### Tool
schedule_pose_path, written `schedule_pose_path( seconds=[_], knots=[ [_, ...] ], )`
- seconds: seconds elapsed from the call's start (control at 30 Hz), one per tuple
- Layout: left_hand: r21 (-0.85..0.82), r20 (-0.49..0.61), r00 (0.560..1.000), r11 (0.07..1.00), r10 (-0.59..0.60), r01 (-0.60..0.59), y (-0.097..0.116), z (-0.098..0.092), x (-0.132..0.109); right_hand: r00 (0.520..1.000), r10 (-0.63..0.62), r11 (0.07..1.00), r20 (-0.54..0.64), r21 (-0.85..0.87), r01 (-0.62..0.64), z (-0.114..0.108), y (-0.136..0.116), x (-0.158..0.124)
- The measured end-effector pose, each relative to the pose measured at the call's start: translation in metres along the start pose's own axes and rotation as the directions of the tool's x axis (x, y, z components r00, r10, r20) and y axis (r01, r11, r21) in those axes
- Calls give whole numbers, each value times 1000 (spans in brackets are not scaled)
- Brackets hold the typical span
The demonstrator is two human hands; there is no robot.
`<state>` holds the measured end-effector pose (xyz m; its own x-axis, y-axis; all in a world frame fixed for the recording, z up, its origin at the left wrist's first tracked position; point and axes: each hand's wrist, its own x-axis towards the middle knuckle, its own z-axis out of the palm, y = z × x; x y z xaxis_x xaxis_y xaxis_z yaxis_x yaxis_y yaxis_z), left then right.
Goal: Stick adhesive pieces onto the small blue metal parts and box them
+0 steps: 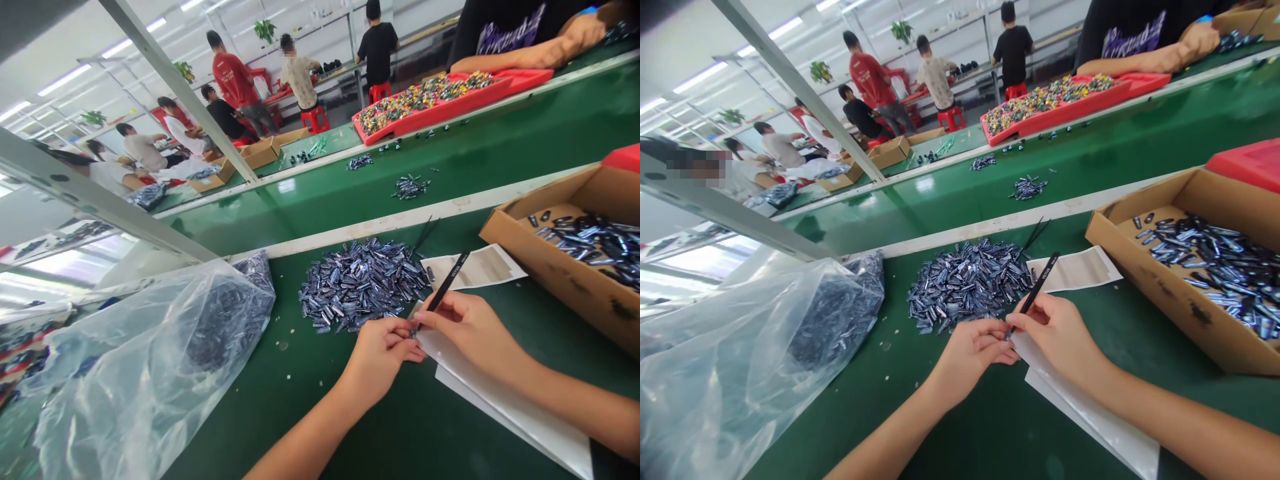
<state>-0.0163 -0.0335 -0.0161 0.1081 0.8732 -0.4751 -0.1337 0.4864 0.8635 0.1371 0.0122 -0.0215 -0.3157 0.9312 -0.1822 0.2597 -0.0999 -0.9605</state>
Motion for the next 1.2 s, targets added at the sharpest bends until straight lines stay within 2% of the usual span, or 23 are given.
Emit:
schedule_pose_path(
  seconds=[0.4,0.7,0.8,0.87,1.0,1.07,1.13,1.2],
  knots=[
    [-6,22,1000,1000,-6,6,0,-1,0,1000,-13,999,-20,-44,12,2,6,-2],
    [-6,37,999,1000,2,-2,0,-2,-1,996,-81,992,-40,-97,77,3,8,-3],
    [-31,30,999,999,13,-12,0,-2,-2,987,-152,978,-52,-149,143,4,8,-7],
    [-64,23,1000,998,20,-19,3,-2,-4,961,-267,950,-69,-186,251,5,9,-12],
    [-137,18,999,990,34,-31,11,-1,-9,840,-536,836,-79,-188,516,6,13,-21],
    [-146,8,999,988,50,-49,13,0,-10,809,-586,801,-44,-180,571,6,16,-24],
    [-137,-3,998,989,62,-62,13,2,-10,802,-596,795,-31,-163,585,4,16,-25],
    [-110,-14,998,992,65,-66,12,1,-8,795,-599,800,-96,-121,588,3,15,-25]
  ],
)
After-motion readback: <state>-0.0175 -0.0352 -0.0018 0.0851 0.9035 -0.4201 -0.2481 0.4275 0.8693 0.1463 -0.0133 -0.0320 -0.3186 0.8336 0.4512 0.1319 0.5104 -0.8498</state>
